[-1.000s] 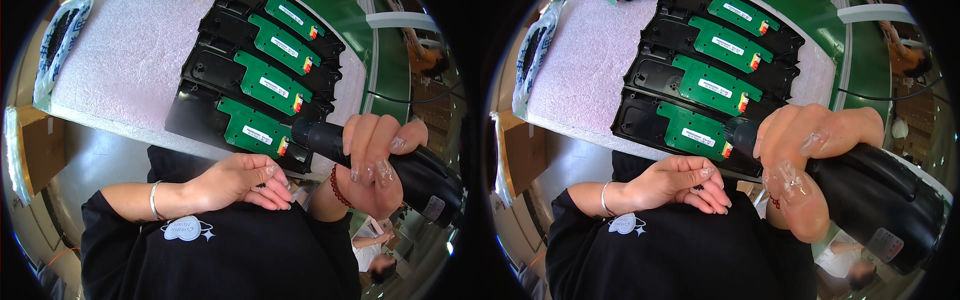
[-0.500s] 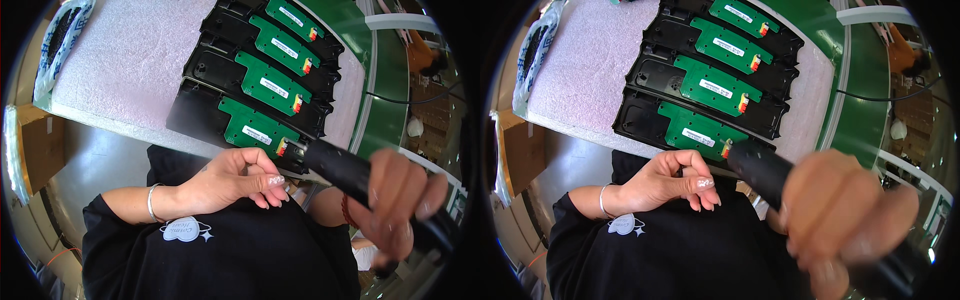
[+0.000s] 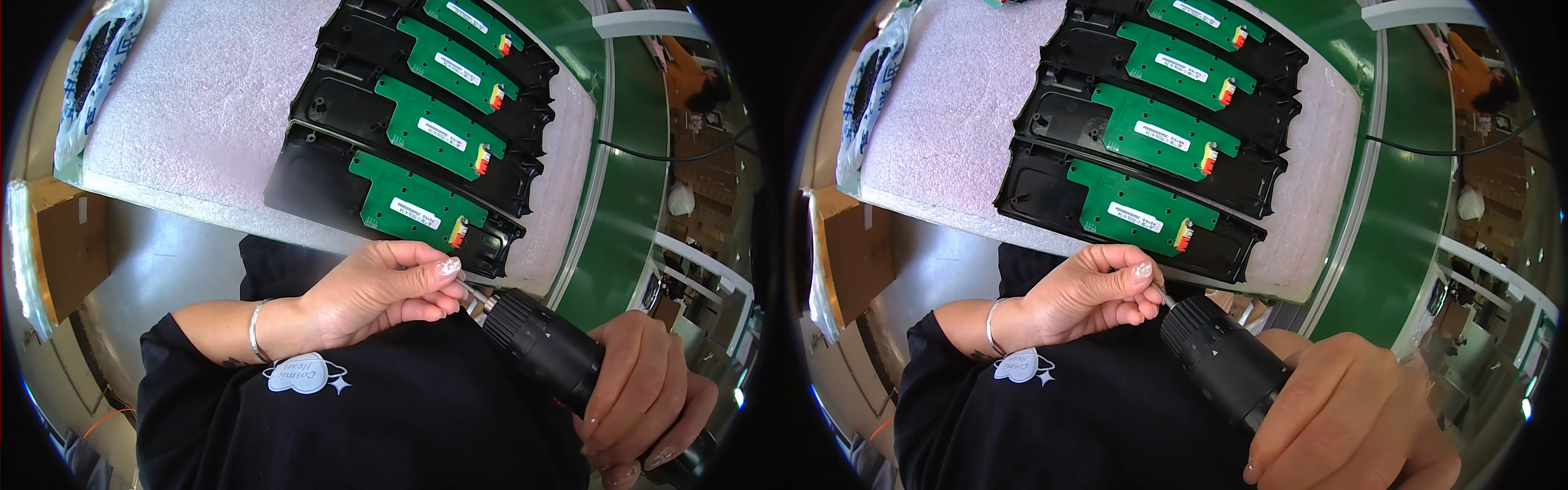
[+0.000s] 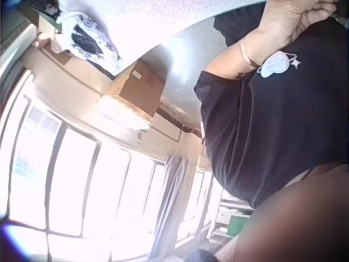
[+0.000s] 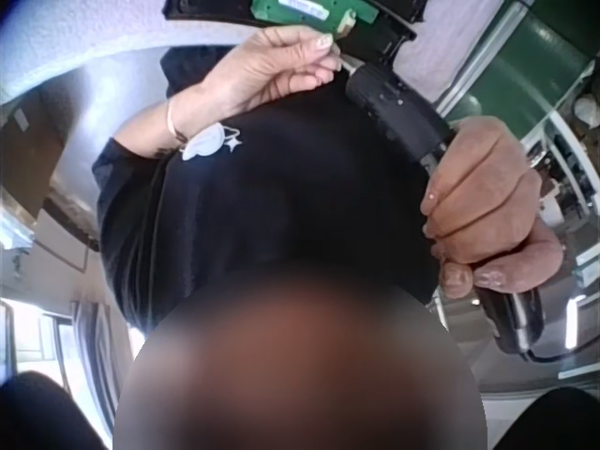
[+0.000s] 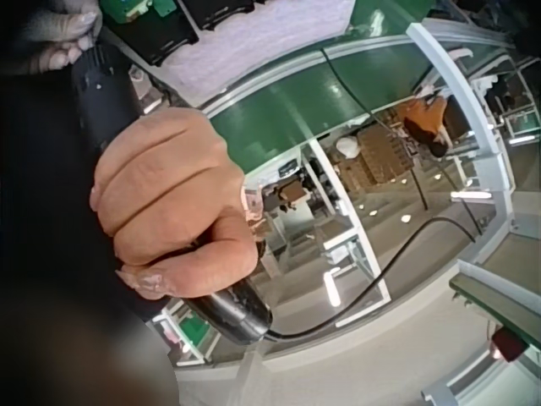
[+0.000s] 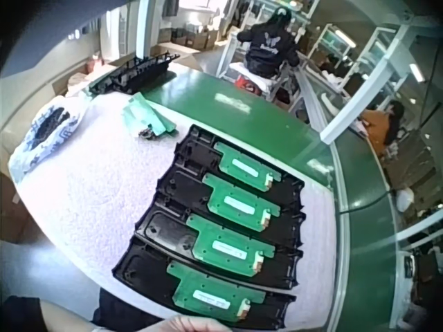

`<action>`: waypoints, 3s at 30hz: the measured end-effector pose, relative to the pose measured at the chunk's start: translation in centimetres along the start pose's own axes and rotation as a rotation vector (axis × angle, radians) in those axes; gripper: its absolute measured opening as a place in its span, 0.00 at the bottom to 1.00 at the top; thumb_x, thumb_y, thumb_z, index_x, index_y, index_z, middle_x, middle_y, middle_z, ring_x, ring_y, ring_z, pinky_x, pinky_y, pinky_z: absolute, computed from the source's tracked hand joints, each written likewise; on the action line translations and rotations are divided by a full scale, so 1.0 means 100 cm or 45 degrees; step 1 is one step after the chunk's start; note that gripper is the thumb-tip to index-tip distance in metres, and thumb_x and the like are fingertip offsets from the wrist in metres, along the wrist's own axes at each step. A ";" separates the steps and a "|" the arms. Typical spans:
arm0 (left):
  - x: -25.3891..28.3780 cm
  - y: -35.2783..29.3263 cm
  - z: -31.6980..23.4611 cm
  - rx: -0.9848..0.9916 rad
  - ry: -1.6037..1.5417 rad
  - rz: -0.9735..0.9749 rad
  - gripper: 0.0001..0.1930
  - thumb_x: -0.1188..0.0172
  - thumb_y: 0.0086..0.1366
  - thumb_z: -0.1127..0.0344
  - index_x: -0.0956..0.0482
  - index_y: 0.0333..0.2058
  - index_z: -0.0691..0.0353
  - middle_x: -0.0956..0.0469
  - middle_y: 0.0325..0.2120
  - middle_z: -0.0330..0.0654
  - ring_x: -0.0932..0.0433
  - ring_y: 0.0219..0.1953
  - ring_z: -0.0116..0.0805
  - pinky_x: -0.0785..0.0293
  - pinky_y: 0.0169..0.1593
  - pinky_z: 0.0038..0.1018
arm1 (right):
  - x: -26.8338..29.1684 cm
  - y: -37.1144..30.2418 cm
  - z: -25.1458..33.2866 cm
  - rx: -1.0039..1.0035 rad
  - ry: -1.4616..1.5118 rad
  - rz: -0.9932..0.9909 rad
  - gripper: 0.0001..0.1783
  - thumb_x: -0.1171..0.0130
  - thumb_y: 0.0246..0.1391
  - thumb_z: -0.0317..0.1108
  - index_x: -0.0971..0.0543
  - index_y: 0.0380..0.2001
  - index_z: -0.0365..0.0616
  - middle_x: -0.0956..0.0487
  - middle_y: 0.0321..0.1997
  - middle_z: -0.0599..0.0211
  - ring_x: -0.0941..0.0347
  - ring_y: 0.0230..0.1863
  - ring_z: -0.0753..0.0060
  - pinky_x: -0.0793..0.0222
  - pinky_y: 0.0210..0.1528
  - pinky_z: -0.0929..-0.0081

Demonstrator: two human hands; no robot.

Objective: Assembling electronic components by screwing parts onto a module using an electric screwdriver.

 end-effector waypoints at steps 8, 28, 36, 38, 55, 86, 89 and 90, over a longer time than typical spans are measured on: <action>-0.012 0.006 0.010 0.035 0.151 0.193 0.15 0.50 0.63 0.65 0.32 0.45 0.68 0.27 0.40 0.45 0.27 0.44 0.33 0.30 0.49 0.23 | 0.008 -0.009 -0.015 -0.006 -0.142 -0.115 0.15 0.40 0.40 0.29 0.35 0.30 0.49 0.31 0.17 0.80 0.35 0.17 0.85 0.37 0.26 0.86; -0.004 0.002 0.009 0.221 0.317 0.077 0.12 0.57 0.64 0.73 0.33 0.46 0.68 0.28 0.41 0.46 0.27 0.44 0.33 0.30 0.49 0.24 | 0.022 -0.010 -0.039 -0.114 -0.327 -0.124 0.18 0.46 0.34 0.26 0.41 0.30 0.48 0.33 0.16 0.77 0.37 0.15 0.82 0.40 0.23 0.83; -0.002 0.003 0.002 0.091 0.373 0.089 0.13 0.54 0.64 0.68 0.29 0.44 0.67 0.24 0.37 0.47 0.23 0.39 0.34 0.25 0.42 0.22 | 0.023 -0.005 -0.048 -0.137 -0.302 -0.056 0.18 0.46 0.33 0.24 0.41 0.29 0.47 0.33 0.16 0.75 0.36 0.15 0.82 0.40 0.24 0.83; -0.003 0.003 0.001 0.058 0.403 0.087 0.12 0.54 0.64 0.68 0.29 0.43 0.67 0.24 0.36 0.47 0.23 0.38 0.33 0.25 0.41 0.21 | 0.022 -0.004 -0.048 -0.130 -0.299 -0.050 0.18 0.46 0.33 0.24 0.41 0.29 0.46 0.33 0.16 0.75 0.36 0.14 0.81 0.40 0.24 0.83; -0.012 0.012 -0.012 -0.233 0.081 -0.065 0.07 0.48 0.60 0.70 0.27 0.36 0.67 0.23 0.31 0.47 0.21 0.34 0.33 0.22 0.35 0.20 | 0.015 -0.020 0.010 0.327 0.015 -0.254 0.11 0.42 0.41 0.26 0.31 0.28 0.50 0.29 0.16 0.82 0.33 0.17 0.88 0.36 0.27 0.89; -0.024 0.025 -0.001 -0.050 0.038 0.086 0.06 0.47 0.60 0.68 0.29 0.32 0.64 0.24 0.27 0.43 0.23 0.28 0.29 0.24 0.30 0.17 | 0.027 -0.029 0.020 0.251 -0.001 -0.276 0.11 0.42 0.42 0.26 0.31 0.30 0.49 0.29 0.19 0.80 0.33 0.20 0.87 0.36 0.29 0.89; -0.024 0.024 -0.003 -0.071 0.092 0.120 0.05 0.47 0.60 0.68 0.29 0.31 0.64 0.24 0.26 0.43 0.23 0.27 0.28 0.25 0.29 0.16 | 0.027 -0.028 0.018 0.194 0.038 -0.107 0.15 0.42 0.42 0.27 0.30 0.37 0.46 0.25 0.27 0.75 0.29 0.28 0.81 0.33 0.34 0.84; -0.024 0.025 -0.003 -0.079 0.132 0.151 0.05 0.47 0.60 0.68 0.29 0.30 0.64 0.24 0.25 0.43 0.23 0.26 0.27 0.25 0.28 0.16 | 0.029 -0.027 0.018 0.267 0.099 -0.171 0.16 0.40 0.38 0.27 0.32 0.32 0.46 0.27 0.22 0.77 0.30 0.22 0.84 0.33 0.30 0.88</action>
Point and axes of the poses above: each hand's wrist, its own y-axis towards the middle knuckle, its own x-axis out of the back of the hand, z = x × y, the point moved 6 cm from there along y, towards the middle knuckle
